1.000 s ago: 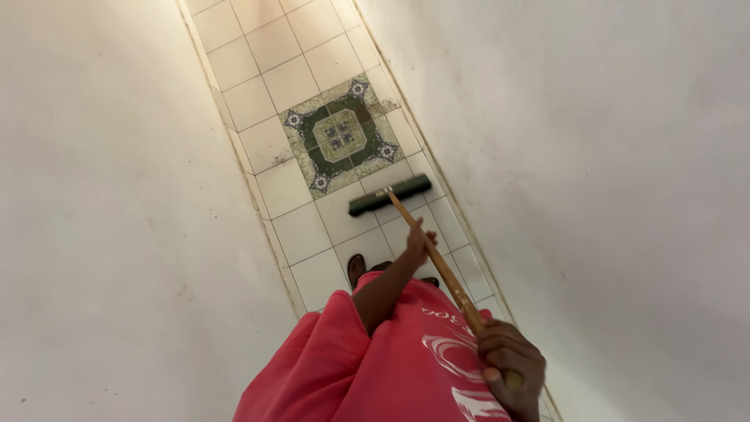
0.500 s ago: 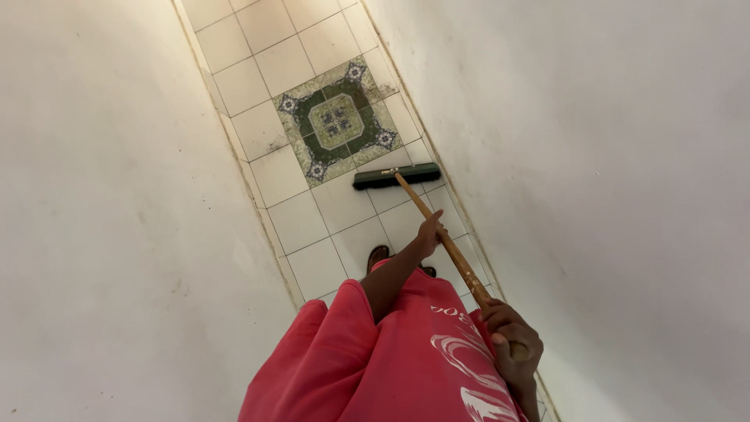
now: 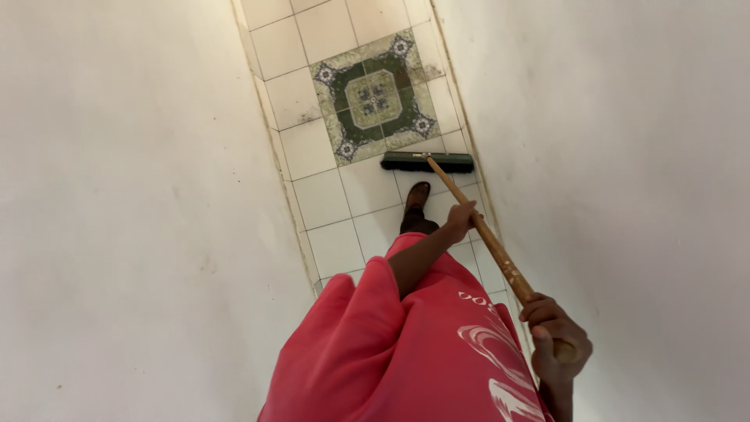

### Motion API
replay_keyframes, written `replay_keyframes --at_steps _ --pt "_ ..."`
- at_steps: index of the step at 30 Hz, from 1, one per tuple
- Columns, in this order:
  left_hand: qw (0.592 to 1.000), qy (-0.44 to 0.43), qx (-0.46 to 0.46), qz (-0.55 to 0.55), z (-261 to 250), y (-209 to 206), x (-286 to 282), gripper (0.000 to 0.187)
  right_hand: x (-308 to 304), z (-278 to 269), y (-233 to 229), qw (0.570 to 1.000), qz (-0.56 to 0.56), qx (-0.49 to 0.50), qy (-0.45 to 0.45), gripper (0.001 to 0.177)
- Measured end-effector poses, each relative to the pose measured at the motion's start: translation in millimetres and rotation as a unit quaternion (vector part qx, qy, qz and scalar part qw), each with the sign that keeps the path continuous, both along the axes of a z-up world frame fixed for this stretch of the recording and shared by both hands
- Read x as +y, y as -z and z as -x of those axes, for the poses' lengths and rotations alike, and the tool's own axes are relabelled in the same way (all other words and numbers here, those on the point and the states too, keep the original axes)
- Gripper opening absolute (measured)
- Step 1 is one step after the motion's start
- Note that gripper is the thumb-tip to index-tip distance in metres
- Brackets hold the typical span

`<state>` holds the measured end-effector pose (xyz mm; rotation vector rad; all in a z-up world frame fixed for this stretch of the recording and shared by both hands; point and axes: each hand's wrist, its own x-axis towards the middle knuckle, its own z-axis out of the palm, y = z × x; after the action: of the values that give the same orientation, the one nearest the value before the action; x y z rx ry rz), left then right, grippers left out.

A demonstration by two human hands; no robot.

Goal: Sweep the tiled floor using a long-handled broom.

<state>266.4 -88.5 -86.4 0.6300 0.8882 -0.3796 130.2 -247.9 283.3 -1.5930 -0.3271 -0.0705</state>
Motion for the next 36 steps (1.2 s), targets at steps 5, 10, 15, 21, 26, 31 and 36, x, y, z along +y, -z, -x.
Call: replay_keyframes --at_steps 5,10,15,21,26,31,36 --pt "0.998 0.04 -0.013 -0.04 -59.4 15.3 18.3 0.029 20.9 -68.8 -10.7 1.0 0.01 0.009 -0.017 0.032" --pt "0.999 0.013 0.012 -0.043 -117.8 14.1 58.2 0.028 55.5 -131.8 -2.0 0.999 -0.023 0.0 -0.047 0.032" --pt "0.999 -0.044 -0.02 -0.024 -163.7 -2.6 106.5 0.045 97.9 -167.0 33.2 0.998 -0.043 -0.031 -0.035 0.038" --pt "0.998 -0.031 -0.06 0.018 -198.3 -29.6 143.0 0.065 122.3 -204.6 76.7 0.998 -0.017 -0.051 -0.029 0.04" --pt "0.991 0.009 -0.122 0.046 -212.4 -44.5 139.6 0.063 115.5 -259.2 122.2 0.99 0.125 0.002 -0.063 0.03" --pt "0.984 -0.025 -0.162 0.068 -240.0 -58.6 134.7 0.043 116.8 -268.6 107.5 0.994 0.082 0.035 -0.057 0.019" --pt "0.979 -0.091 -0.154 0.098 -249.3 -53.4 136.4 0.038 79.0 -230.8 21.3 0.996 0.063 0.058 0.007 0.027"
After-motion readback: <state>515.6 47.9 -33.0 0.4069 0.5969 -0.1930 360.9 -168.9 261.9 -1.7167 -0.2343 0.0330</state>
